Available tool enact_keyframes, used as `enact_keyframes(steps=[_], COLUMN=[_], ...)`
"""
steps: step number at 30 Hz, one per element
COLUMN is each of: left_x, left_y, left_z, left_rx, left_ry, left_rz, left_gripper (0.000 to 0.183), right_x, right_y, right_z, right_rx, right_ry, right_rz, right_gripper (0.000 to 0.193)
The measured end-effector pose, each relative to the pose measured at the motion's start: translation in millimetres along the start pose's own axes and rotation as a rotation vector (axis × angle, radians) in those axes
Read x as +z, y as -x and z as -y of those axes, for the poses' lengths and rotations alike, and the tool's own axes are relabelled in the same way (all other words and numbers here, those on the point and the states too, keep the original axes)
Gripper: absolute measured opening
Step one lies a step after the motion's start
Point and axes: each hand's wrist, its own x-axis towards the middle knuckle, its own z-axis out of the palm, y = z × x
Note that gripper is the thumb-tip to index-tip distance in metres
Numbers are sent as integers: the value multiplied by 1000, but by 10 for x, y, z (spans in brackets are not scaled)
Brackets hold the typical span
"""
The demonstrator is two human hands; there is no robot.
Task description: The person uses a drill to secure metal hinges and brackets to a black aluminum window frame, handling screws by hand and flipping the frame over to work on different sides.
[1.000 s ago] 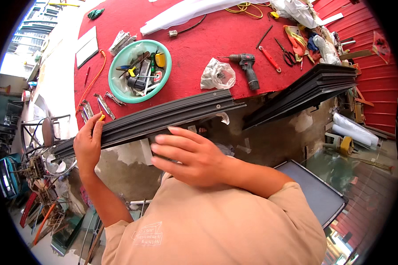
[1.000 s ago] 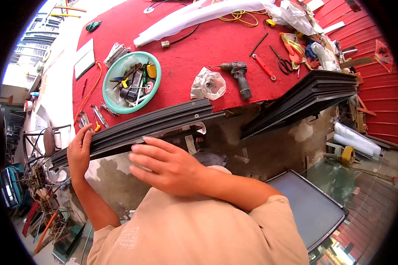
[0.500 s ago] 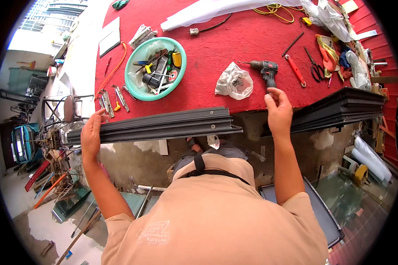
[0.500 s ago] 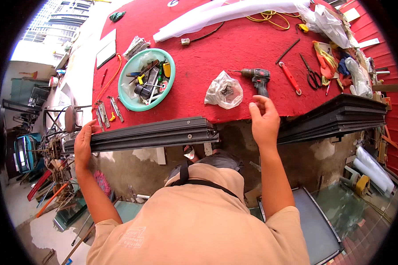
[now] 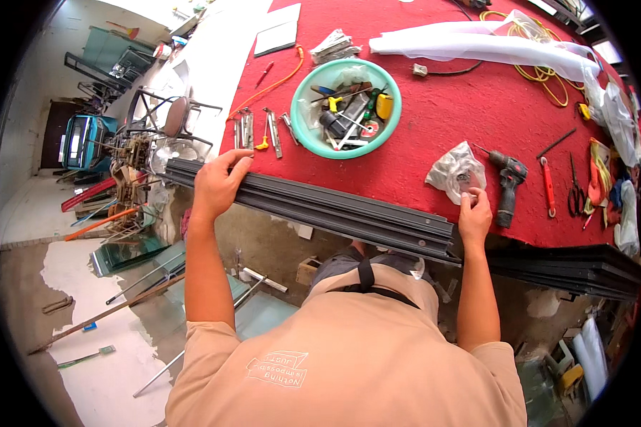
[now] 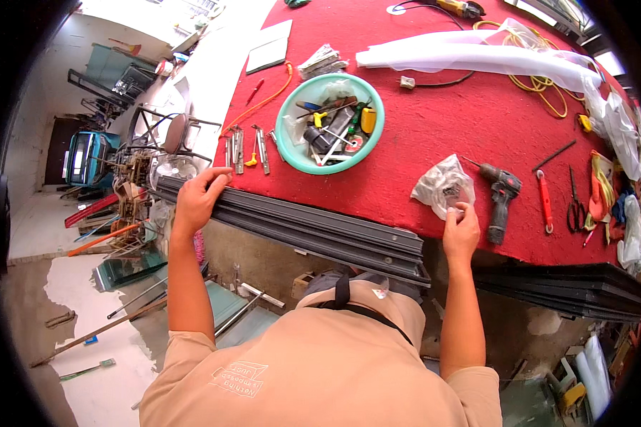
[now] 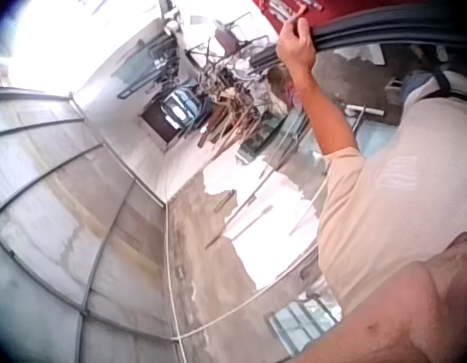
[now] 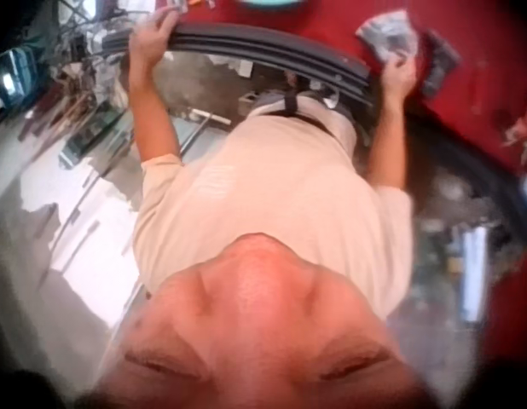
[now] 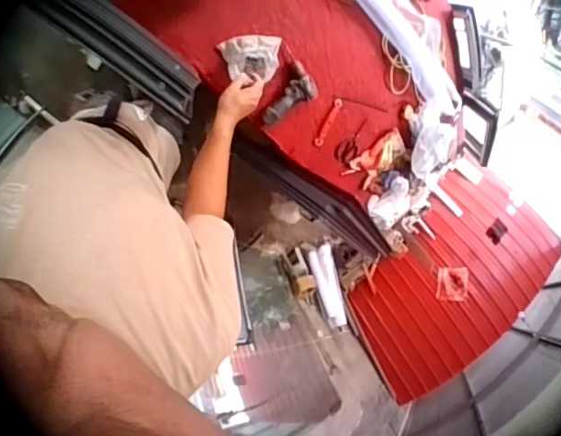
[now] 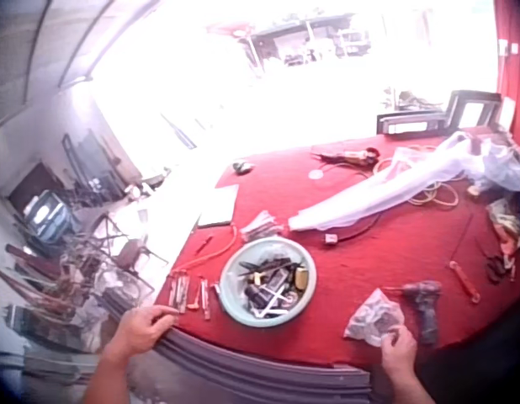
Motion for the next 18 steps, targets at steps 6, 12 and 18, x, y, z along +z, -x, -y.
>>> enact_keyframes(steps=[6,12,18], left_x=[-120,-259,318], left_y=[-402,-1563,-2532], left_z=[366,592,863], left_rx=[73,137,254], left_ry=[307,-374,-760], left_rz=[184,370,604], left_gripper=[37,47,49], right_x=[325,644,752], right_y=[-13,-15,-8], right_z=[-268,-433,-517], right_rx=[-142,-134,-144], right_ry=[222,409,488], right_rz=[-62,-219,-278], right_gripper=[29,21,20])
